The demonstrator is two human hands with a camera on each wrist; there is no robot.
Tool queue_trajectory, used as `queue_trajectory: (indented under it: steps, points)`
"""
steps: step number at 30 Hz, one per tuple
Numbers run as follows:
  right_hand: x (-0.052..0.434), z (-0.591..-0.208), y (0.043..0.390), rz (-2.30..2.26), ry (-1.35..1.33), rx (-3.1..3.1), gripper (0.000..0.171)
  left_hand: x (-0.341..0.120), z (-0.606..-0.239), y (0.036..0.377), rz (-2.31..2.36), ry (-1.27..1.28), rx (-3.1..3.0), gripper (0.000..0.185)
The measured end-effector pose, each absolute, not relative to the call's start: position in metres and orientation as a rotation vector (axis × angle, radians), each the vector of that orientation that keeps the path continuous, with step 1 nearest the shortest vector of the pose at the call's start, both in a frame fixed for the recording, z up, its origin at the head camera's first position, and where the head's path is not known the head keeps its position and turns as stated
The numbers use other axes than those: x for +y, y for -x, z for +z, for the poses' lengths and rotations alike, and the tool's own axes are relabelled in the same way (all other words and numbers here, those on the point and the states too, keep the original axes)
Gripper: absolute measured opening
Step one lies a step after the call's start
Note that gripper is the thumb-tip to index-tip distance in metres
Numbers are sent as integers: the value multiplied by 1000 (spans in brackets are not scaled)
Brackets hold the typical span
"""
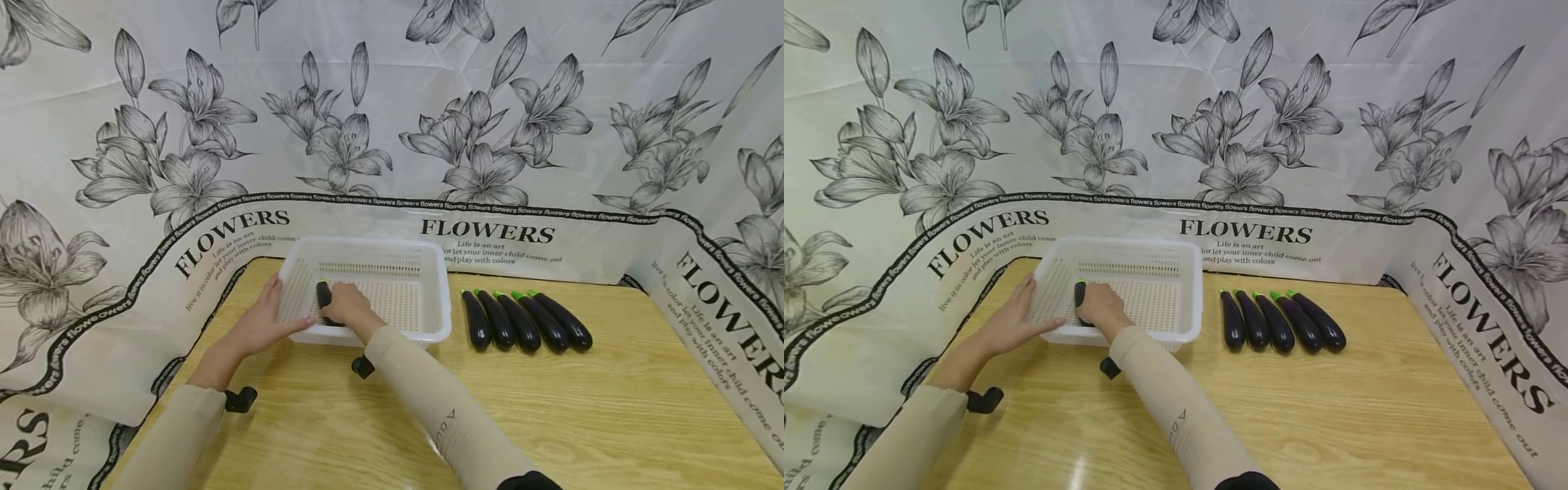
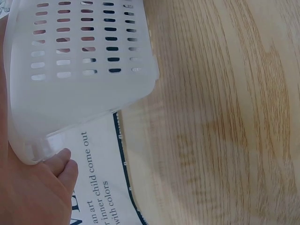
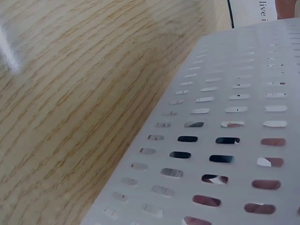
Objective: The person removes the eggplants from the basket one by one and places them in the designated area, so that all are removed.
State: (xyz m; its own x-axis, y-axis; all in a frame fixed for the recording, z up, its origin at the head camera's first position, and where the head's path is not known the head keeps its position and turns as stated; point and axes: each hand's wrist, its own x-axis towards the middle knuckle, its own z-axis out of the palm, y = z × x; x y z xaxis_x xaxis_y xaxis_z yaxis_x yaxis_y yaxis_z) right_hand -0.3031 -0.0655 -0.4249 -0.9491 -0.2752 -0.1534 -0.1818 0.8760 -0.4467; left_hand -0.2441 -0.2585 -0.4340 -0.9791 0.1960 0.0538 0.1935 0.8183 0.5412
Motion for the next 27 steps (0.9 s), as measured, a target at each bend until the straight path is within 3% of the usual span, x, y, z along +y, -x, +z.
queue_trajectory:
  steps: [12, 27]
  points:
    - [-65, -422, 300, -599, 346, 2867, 25, -259, -437, 246, 871, -313, 3008, 128]
    - [-62, -423, 298, -409, 265, 2811, 26, -258, -437, 246, 865, -300, 3003, 127]
